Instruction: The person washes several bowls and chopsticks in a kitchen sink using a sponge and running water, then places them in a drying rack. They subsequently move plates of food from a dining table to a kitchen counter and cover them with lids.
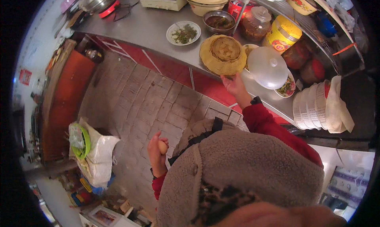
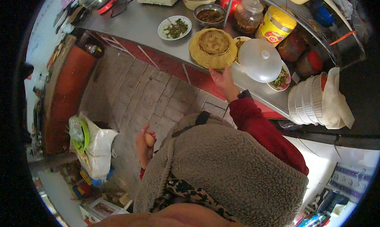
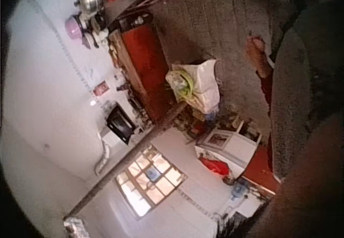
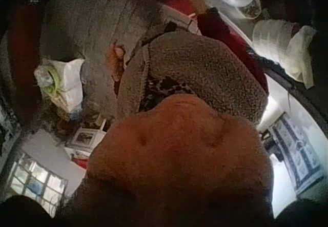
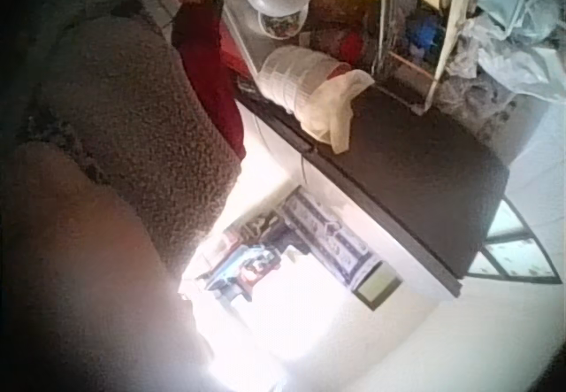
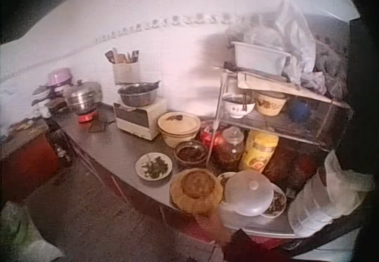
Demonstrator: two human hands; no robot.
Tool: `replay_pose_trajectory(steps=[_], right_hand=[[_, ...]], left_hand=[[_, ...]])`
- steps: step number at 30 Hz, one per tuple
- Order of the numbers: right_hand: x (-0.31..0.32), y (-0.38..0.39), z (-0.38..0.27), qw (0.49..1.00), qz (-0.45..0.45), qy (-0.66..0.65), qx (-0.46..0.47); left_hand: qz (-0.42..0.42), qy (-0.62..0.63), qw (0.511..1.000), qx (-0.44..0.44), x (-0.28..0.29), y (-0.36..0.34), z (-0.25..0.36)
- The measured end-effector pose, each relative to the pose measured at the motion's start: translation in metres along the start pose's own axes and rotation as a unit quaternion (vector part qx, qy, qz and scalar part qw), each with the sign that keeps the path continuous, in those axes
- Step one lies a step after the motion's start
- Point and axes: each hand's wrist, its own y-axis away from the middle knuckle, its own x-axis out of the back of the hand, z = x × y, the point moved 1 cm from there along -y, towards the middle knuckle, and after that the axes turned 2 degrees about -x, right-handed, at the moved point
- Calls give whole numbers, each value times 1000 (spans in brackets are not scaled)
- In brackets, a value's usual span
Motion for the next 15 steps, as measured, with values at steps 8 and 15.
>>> replay_pose_trajectory(steps=[8, 15], right_hand=[[-42, 28, 19, 984, 82, 136, 80], [-128, 38, 11, 875, 69, 436, 199]], left_hand=[[-112, -59, 991, 38, -33, -111, 63], [-184, -138, 970, 79, -52, -202, 108]])
